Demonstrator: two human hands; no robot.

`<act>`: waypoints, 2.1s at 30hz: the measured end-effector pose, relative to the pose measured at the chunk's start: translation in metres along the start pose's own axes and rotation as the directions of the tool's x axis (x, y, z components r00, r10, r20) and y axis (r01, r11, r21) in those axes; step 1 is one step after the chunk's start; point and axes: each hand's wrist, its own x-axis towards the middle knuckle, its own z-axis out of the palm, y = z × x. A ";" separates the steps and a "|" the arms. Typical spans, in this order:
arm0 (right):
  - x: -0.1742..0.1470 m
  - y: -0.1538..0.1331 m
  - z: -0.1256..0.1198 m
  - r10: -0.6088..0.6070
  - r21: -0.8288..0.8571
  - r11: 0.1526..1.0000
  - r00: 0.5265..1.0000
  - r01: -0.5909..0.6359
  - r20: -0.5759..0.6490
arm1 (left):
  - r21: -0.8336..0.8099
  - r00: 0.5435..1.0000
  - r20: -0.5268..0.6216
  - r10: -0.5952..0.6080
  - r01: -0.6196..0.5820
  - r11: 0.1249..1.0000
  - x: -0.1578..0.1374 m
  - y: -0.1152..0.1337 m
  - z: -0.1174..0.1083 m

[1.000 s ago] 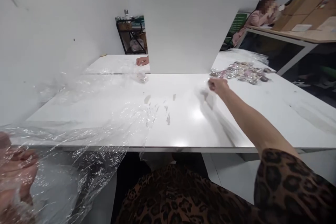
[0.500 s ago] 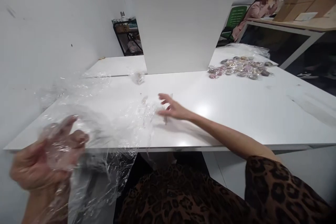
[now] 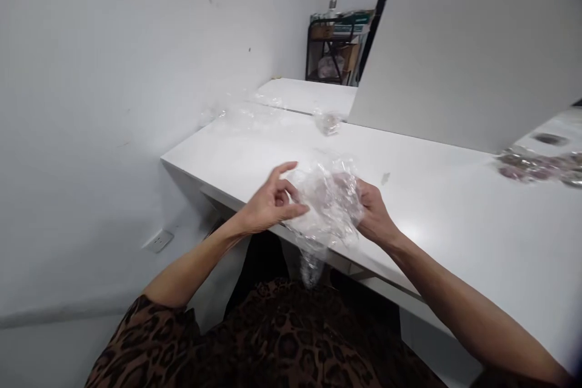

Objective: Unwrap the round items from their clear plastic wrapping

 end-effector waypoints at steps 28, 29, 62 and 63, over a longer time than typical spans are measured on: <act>-0.027 0.063 -0.038 0.411 0.072 0.911 0.910 -0.406 -0.065 | 0.719 0.948 -0.289 0.131 0.124 0.684 0.302 -0.093 0.006; -0.027 0.063 -0.037 0.401 0.060 0.915 0.914 -0.398 -0.055 | 0.748 0.962 -0.255 0.099 0.132 0.650 0.309 -0.099 0.017; 0.006 0.120 -0.094 0.327 0.454 0.890 0.741 -0.033 -0.587 | 0.453 0.993 -0.005 -0.121 0.111 0.884 0.210 -0.077 0.094; 0.007 0.118 -0.098 0.354 0.519 0.855 0.725 0.005 -0.590 | 0.376 0.992 0.014 -0.123 0.108 0.920 0.213 -0.078 0.097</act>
